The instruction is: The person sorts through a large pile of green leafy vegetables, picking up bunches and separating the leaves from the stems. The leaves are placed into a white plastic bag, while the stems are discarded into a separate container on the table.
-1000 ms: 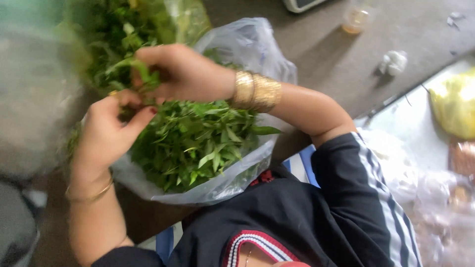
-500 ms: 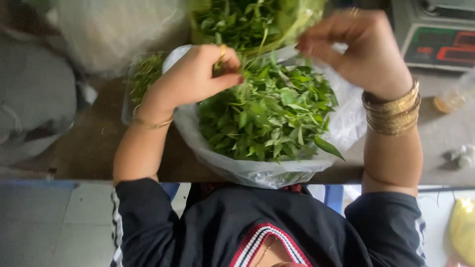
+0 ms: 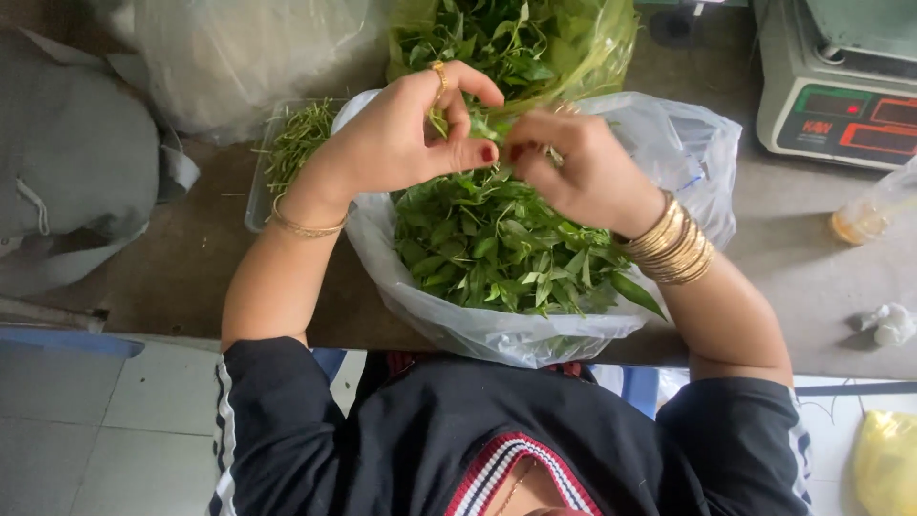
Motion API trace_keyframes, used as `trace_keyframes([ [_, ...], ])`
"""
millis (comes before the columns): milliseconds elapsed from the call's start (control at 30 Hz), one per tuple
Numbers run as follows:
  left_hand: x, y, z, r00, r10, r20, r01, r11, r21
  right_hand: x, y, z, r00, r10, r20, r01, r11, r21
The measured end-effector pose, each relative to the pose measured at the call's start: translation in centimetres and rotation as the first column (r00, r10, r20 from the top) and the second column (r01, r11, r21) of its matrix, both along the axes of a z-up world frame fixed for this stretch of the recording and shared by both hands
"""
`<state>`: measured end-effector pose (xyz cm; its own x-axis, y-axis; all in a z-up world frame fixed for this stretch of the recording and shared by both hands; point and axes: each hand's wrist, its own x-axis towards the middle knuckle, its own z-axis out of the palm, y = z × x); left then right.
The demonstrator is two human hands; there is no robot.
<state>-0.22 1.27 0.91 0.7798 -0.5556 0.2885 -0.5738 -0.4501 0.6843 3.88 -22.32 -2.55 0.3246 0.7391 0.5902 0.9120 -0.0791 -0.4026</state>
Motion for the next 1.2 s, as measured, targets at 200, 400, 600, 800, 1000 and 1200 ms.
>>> trace_keyframes([
  [200,-0.6,-1.2,-0.9,0.984,-0.009,0.179,0.031,0.993,-0.118,-1.2,0.4,-0.2,0.994,-0.061,-0.094,0.055,0.996,-0.073],
  [400,-0.6,-1.7,-1.0,0.966,-0.093,0.239,0.141,0.972,-0.189,-0.4,-0.3,-0.5,0.992,-0.117,0.037,0.116,0.993,0.025],
  [600,-0.1,-1.5,-1.2,0.978,-0.180,0.105,0.201,0.951,-0.236,-0.2,-1.2,0.0,0.988,-0.086,0.132,0.082,0.996,0.038],
  [800,0.1,-0.8,-1.1,0.982,-0.189,0.018,0.183,0.912,-0.368,-1.1,-1.6,2.4,0.992,-0.080,0.094,0.080,0.997,0.001],
  [1000,0.7,-1.2,-1.6,0.975,-0.223,0.018,0.207,0.872,-0.443,-1.1,-0.9,1.7,0.991,-0.070,0.115,0.079,0.994,-0.076],
  [1200,0.2,-0.2,-0.8,0.951,0.049,0.307,0.039,0.961,-0.274,-0.4,-2.4,2.2,0.985,-0.126,0.114,0.133,0.989,-0.058],
])
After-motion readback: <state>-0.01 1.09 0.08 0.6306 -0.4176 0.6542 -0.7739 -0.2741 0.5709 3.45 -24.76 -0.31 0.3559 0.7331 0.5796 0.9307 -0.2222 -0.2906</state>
